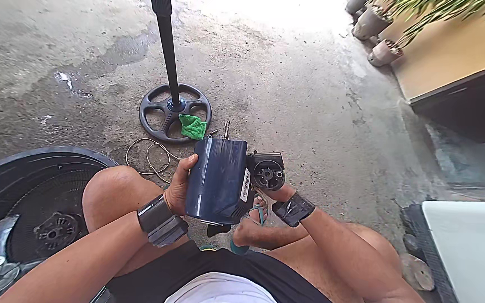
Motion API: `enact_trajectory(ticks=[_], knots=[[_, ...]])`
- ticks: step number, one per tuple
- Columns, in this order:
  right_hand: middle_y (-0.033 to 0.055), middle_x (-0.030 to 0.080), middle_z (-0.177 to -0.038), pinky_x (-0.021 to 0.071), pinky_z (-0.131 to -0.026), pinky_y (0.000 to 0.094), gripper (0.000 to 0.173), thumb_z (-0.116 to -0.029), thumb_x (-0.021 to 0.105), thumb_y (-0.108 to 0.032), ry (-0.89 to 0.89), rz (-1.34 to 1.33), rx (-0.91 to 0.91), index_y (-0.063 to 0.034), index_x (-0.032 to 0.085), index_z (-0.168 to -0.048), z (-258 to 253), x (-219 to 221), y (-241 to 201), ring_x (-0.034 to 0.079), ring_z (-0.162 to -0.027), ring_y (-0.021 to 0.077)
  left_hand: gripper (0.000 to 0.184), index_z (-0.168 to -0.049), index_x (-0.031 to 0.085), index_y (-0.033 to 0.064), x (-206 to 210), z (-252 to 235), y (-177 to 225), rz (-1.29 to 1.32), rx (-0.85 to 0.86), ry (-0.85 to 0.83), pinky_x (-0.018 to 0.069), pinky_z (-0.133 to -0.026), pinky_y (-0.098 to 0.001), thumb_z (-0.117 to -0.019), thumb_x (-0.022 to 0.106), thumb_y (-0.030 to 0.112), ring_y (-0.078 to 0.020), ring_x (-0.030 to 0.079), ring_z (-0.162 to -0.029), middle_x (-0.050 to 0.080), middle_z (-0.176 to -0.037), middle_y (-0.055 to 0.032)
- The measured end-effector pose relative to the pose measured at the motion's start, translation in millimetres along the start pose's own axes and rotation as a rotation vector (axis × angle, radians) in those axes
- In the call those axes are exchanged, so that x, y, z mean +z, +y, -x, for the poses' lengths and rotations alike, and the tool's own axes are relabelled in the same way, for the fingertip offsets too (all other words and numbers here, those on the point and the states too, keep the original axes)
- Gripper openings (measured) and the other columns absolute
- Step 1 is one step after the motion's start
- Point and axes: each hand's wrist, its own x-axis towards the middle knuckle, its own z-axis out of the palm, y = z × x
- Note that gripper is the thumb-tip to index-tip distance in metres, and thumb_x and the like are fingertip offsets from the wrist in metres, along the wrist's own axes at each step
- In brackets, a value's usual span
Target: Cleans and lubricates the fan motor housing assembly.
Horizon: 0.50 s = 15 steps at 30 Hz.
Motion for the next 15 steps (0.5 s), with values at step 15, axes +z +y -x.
enact_trajectory(ticks=[15], knots=[[0.0078, 0.071, -0.119, 0.0519, -0.105, 0.0307, 0.015, -0.0901, 0.078, -0.020, -0.393, 0.626, -0.241, -0.0075, 0.076, -0.098, 4, -10, -97, 0.061, -0.124, 0.0145, 0.041, -0.119, 0.066, 0.0182, -5, 10, -11, -0.244, -0.168, 0.158, 0.0623, -0.084, -0.0369, -0.0907, 0.072, 0.047, -0.0173, 0.074, -0.096, 0.075, -0.104, -0.0083]])
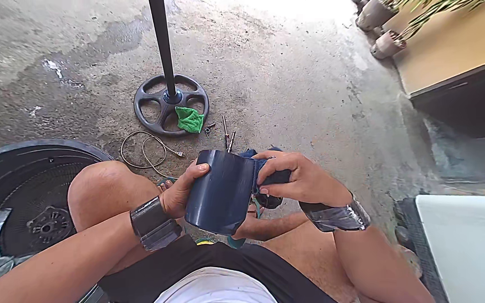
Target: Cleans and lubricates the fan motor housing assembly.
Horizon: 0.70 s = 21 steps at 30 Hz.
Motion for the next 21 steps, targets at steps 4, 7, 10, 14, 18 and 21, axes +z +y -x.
enact_trajectory(ticks=[4, 7, 10, 14, 18, 21], knots=[[-0.0057, 0.065, -0.095, 0.0516, -0.074, 0.0159, 0.025, -0.0777, 0.080, -0.015, 0.055, 0.048, 0.154, -0.0128, 0.065, -0.098, -6, 6, -11, 0.061, -0.088, -0.0020, 0.040, -0.117, 0.068, 0.0185, 2, 0, -4, 0.014, -0.051, -0.013, 0.0624, -0.083, -0.0358, -0.0904, 0.072, 0.048, -0.0161, 0.074, -0.095, 0.075, -0.103, -0.0073], [-0.0051, 0.064, -0.091, 0.0517, -0.070, 0.0170, 0.022, -0.0773, 0.076, -0.007, 0.138, -0.051, 0.161, -0.0127, 0.063, -0.094, -7, 9, -9, 0.061, -0.084, 0.0001, 0.039, -0.119, 0.068, 0.0196, 3, 2, -4, 0.018, -0.041, -0.023, 0.0626, -0.083, -0.0351, -0.0906, 0.073, 0.046, -0.0157, 0.074, -0.095, 0.075, -0.103, -0.0065], [-0.0036, 0.066, -0.086, 0.0544, -0.066, 0.0231, 0.025, -0.0708, 0.070, 0.000, 0.360, -0.127, 0.225, -0.0153, 0.063, -0.090, -10, 15, 1, 0.064, -0.079, 0.0053, 0.053, -0.134, 0.054, 0.0203, 0, 4, -5, 0.020, -0.019, -0.036, 0.0614, -0.088, -0.0385, -0.0906, 0.073, 0.045, -0.0191, 0.073, -0.103, 0.073, -0.112, -0.0079], [0.0002, 0.070, -0.098, 0.0610, -0.075, 0.0295, 0.033, -0.0868, 0.069, -0.012, 0.520, -0.404, 0.140, -0.0195, 0.065, -0.118, 2, -6, 13, 0.068, -0.084, 0.0094, 0.041, -0.121, 0.069, 0.0169, 2, 3, 0, 0.080, -0.014, -0.092, 0.0617, -0.088, -0.0367, -0.0933, 0.070, 0.046, -0.0169, 0.073, -0.100, 0.075, -0.109, -0.0080], [-0.0026, 0.073, -0.104, 0.0592, -0.085, 0.0302, 0.019, -0.1019, 0.061, -0.035, 0.575, -0.279, -0.024, -0.0211, 0.073, -0.105, 15, -30, 12, 0.069, -0.097, 0.0104, 0.044, -0.118, 0.067, 0.0175, 2, 2, 5, 0.080, -0.012, 0.044, 0.0625, -0.084, -0.0358, -0.0883, 0.075, 0.049, -0.0170, 0.074, -0.096, 0.074, -0.103, -0.0089], [0.0084, 0.069, -0.127, 0.0552, -0.101, 0.0426, 0.022, -0.1033, 0.060, -0.031, 0.427, -0.105, -0.136, -0.0152, 0.076, -0.104, 12, -23, 14, 0.063, -0.123, 0.0257, 0.053, -0.119, 0.064, 0.0182, 3, 1, 5, 0.041, -0.058, 0.175, 0.0629, -0.081, -0.0361, -0.0819, 0.078, 0.054, -0.0181, 0.074, -0.093, 0.074, -0.101, -0.0099]])
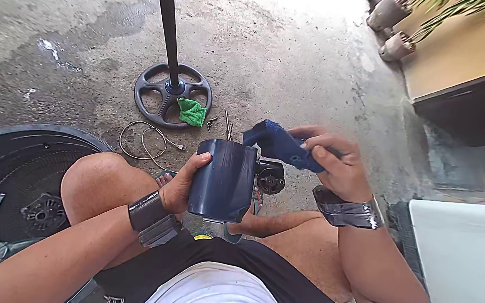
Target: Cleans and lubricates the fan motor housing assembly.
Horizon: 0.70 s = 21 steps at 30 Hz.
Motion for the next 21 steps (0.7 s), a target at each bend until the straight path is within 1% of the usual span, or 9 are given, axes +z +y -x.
enact_trajectory(ticks=[3, 6, 9, 12, 15, 17, 18, 19, 21], knots=[[0.0121, 0.063, -0.134, 0.0541, -0.103, 0.0369, 0.025, -0.1008, 0.064, -0.031, -0.296, 0.295, -0.007, -0.0125, 0.079, -0.110, 0, 15, 2, 0.059, -0.127, 0.0210, 0.054, -0.114, 0.068, 0.0164, 0, 1, -1, -0.004, -0.032, 0.031, 0.0628, -0.080, -0.0368, -0.0811, 0.077, 0.058, -0.0184, 0.074, -0.091, 0.074, -0.099, -0.0107], [0.0117, 0.067, -0.122, 0.0559, -0.094, 0.0305, 0.028, -0.0989, 0.067, -0.037, -0.412, 0.343, -0.005, -0.0114, 0.078, -0.104, 0, 24, 0, 0.063, -0.114, 0.0144, 0.051, -0.111, 0.071, 0.0163, -1, 3, -2, -0.013, -0.062, -0.012, 0.0629, -0.079, -0.0357, -0.0818, 0.076, 0.058, -0.0170, 0.074, -0.091, 0.074, -0.098, -0.0098], [0.0125, 0.068, -0.107, 0.0552, -0.086, 0.0281, 0.029, -0.0989, 0.068, -0.031, -0.414, 0.328, -0.043, -0.0073, 0.073, -0.083, 0, 39, -7, 0.064, -0.103, 0.0143, 0.044, -0.118, 0.066, 0.0196, -2, 4, -5, -0.037, -0.049, -0.114, 0.0627, -0.082, -0.0355, -0.0882, 0.074, 0.051, -0.0166, 0.074, -0.095, 0.075, -0.102, -0.0080], [0.0126, 0.069, -0.104, 0.0557, -0.081, 0.0292, 0.036, -0.1012, 0.065, -0.030, -0.406, 0.482, -0.084, -0.0072, 0.069, -0.074, 1, 41, -11, 0.066, -0.099, 0.0152, 0.046, -0.119, 0.063, 0.0194, -3, 2, -7, -0.062, -0.068, -0.113, 0.0624, -0.083, -0.0358, -0.0876, 0.074, 0.051, -0.0172, 0.074, -0.095, 0.074, -0.103, -0.0080], [0.0073, 0.070, -0.095, 0.0564, -0.073, 0.0281, 0.035, -0.0984, 0.063, -0.023, -0.143, 0.609, -0.109, -0.0086, 0.065, -0.067, 2, 29, -8, 0.066, -0.090, 0.0125, 0.048, -0.120, 0.063, 0.0183, -4, -1, -8, -0.060, -0.069, -0.120, 0.0626, -0.082, -0.0362, -0.0875, 0.074, 0.051, -0.0177, 0.074, -0.095, 0.074, -0.103, -0.0088], [0.0021, 0.071, -0.100, 0.0580, -0.081, 0.0287, 0.030, -0.1020, 0.058, -0.024, 0.150, 0.383, 0.005, -0.0095, 0.068, -0.078, 1, 15, -3, 0.068, -0.095, 0.0108, 0.049, -0.125, 0.060, 0.0196, -6, -1, -9, -0.062, -0.034, -0.150, 0.0625, -0.083, -0.0366, -0.0882, 0.075, 0.049, -0.0178, 0.074, -0.097, 0.074, -0.105, -0.0077], [0.0003, 0.072, -0.105, 0.0581, -0.088, 0.0309, 0.031, -0.1071, 0.051, -0.029, 0.274, 0.157, 0.099, -0.0106, 0.071, -0.091, 0, 10, 0, 0.068, -0.102, 0.0111, 0.055, -0.132, 0.054, 0.0205, -8, -1, -9, -0.062, -0.018, -0.172, 0.0621, -0.086, -0.0377, -0.0889, 0.074, 0.048, -0.0187, 0.073, -0.100, 0.073, -0.109, -0.0076], [-0.0001, 0.073, -0.108, 0.0588, -0.089, 0.0316, 0.035, -0.1096, 0.044, -0.034, 0.372, -0.113, 0.199, -0.0126, 0.071, -0.105, -1, 9, 0, 0.069, -0.103, 0.0111, 0.062, -0.139, 0.048, 0.0211, -10, -1, -10, -0.060, -0.011, -0.194, 0.0616, -0.088, -0.0388, -0.0892, 0.075, 0.046, -0.0198, 0.072, -0.104, 0.072, -0.113, -0.0077], [0.0033, 0.070, -0.118, 0.0585, -0.094, 0.0390, 0.039, -0.1096, 0.038, -0.042, 0.437, -0.544, 0.322, -0.0179, 0.065, -0.125, -1, 10, 1, 0.067, -0.111, 0.0161, 0.081, -0.154, 0.034, 0.0199, -17, -1, -15, -0.064, -0.018, -0.227, 0.0604, -0.093, -0.0408, -0.0889, 0.075, 0.045, -0.0218, 0.070, -0.110, 0.069, -0.123, -0.0092]])
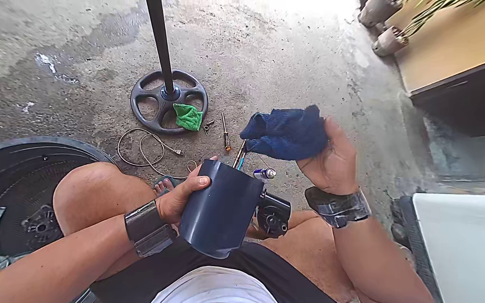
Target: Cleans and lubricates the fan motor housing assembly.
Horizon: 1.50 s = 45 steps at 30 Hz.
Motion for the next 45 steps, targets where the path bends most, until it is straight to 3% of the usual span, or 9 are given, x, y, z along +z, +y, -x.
enact_trajectory(ticks=[5, 9, 17, 20, 27, 33, 38, 40, 45], knots=[[0.0106, 0.062, -0.139, 0.0490, -0.112, 0.0428, 0.036, -0.1044, 0.054, -0.025, -0.618, 0.585, -0.346, -0.0056, 0.066, -0.132, 4, 3, 20, 0.056, -0.133, 0.0227, 0.083, -0.159, 0.029, 0.0173, -5, 8, -10, -0.005, -0.040, -0.080, 0.0574, -0.098, -0.0380, -0.0927, 0.071, 0.044, -0.0193, 0.066, -0.118, 0.064, -0.134, -0.0094], [-0.0012, 0.066, -0.137, 0.0337, -0.119, 0.0518, 0.030, -0.1031, 0.055, -0.015, -0.976, 1.146, -0.506, -0.0233, 0.072, -0.127, 5, 19, 33, 0.047, -0.143, 0.0224, 0.052, -0.140, 0.056, 0.0166, -7, 11, -10, 0.061, -0.054, -0.131, 0.0582, -0.094, -0.0331, -0.0957, 0.067, 0.041, -0.0140, 0.069, -0.110, 0.070, -0.122, -0.0060], [0.0114, 0.072, -0.115, 0.0537, -0.106, 0.0402, 0.014, -0.0981, 0.062, -0.001, -0.578, 0.682, -0.523, -0.0006, 0.074, -0.106, -2, 17, 42, 0.065, -0.118, 0.0214, 0.076, -0.158, 0.035, 0.0128, -16, 7, -8, 0.053, -0.007, -0.178, 0.0541, -0.102, -0.0353, -0.0956, 0.065, 0.044, -0.0177, 0.062, -0.124, 0.059, -0.142, -0.0106], [0.0017, 0.071, -0.117, 0.0603, -0.090, 0.0353, 0.026, -0.1003, 0.060, -0.006, -0.238, 0.362, -0.338, -0.0096, 0.068, -0.125, -7, 13, 42, 0.068, -0.104, 0.0116, 0.084, -0.160, 0.028, 0.0078, -9, 5, -5, -0.029, 0.049, -0.242, 0.0520, -0.104, -0.0327, -0.0927, 0.065, 0.044, -0.0148, 0.059, -0.127, 0.055, -0.147, -0.0098], [0.0082, 0.071, -0.110, 0.0592, -0.093, 0.0301, 0.018, -0.0952, 0.071, -0.009, -0.562, 0.576, -0.463, 0.0013, 0.071, -0.110, 1, 26, 48, 0.068, -0.105, 0.0126, 0.072, -0.160, 0.032, 0.0167, 0, 9, -3, 0.043, 0.046, -0.304, 0.0495, -0.107, -0.0303, -0.0976, 0.063, 0.037, -0.0117, 0.058, -0.128, 0.057, -0.145, -0.0035], [0.0068, 0.067, -0.118, 0.0595, -0.090, 0.0404, 0.036, -0.1123, 0.036, -0.034, 0.036, -0.131, 0.034, -0.0157, 0.057, -0.134, 3, 43, 51, 0.067, -0.108, 0.0177, 0.099, -0.164, 0.011, 0.0126, -5, 0, 0, -0.132, 0.144, -0.313, 0.0390, -0.118, -0.0390, -0.0917, 0.066, 0.052, -0.0211, 0.043, -0.144, 0.039, -0.160, -0.0118], [0.0023, 0.069, -0.115, 0.0589, -0.089, 0.0377, 0.043, -0.1099, 0.033, -0.046, -0.004, -0.139, 0.085, -0.0196, 0.062, -0.128, -4, 7, 39, 0.067, -0.107, 0.0134, 0.077, -0.155, 0.041, 0.0157, 9, 14, 13, -0.061, 0.166, -0.028, 0.0567, -0.099, -0.0348, -0.0922, 0.068, 0.050, -0.0161, 0.067, -0.117, 0.066, -0.132, -0.0079], [0.0019, 0.071, -0.113, 0.0595, -0.089, 0.0366, 0.039, -0.1062, 0.047, -0.048, -0.039, -0.109, 0.103, -0.0197, 0.064, -0.126, -3, -2, 36, 0.068, -0.105, 0.0134, 0.046, -0.123, 0.071, 0.0167, 17, 11, 21, 0.021, 0.146, 0.098, 0.0622, -0.085, -0.0328, -0.0910, 0.070, 0.050, -0.0133, 0.074, -0.097, 0.076, -0.107, -0.0059], [0.0074, 0.068, -0.124, 0.0589, -0.093, 0.0402, 0.070, -0.0847, 0.079, -0.052, -0.281, 0.203, 0.183, -0.0193, 0.056, -0.142, -3, -5, 52, 0.068, -0.109, 0.0190, 0.049, -0.116, 0.070, 0.0128, 12, 0, 21, 0.183, 0.100, 0.279, 0.0617, -0.085, -0.0397, -0.0913, 0.067, 0.055, -0.0198, 0.072, -0.098, 0.073, -0.105, -0.0124]])
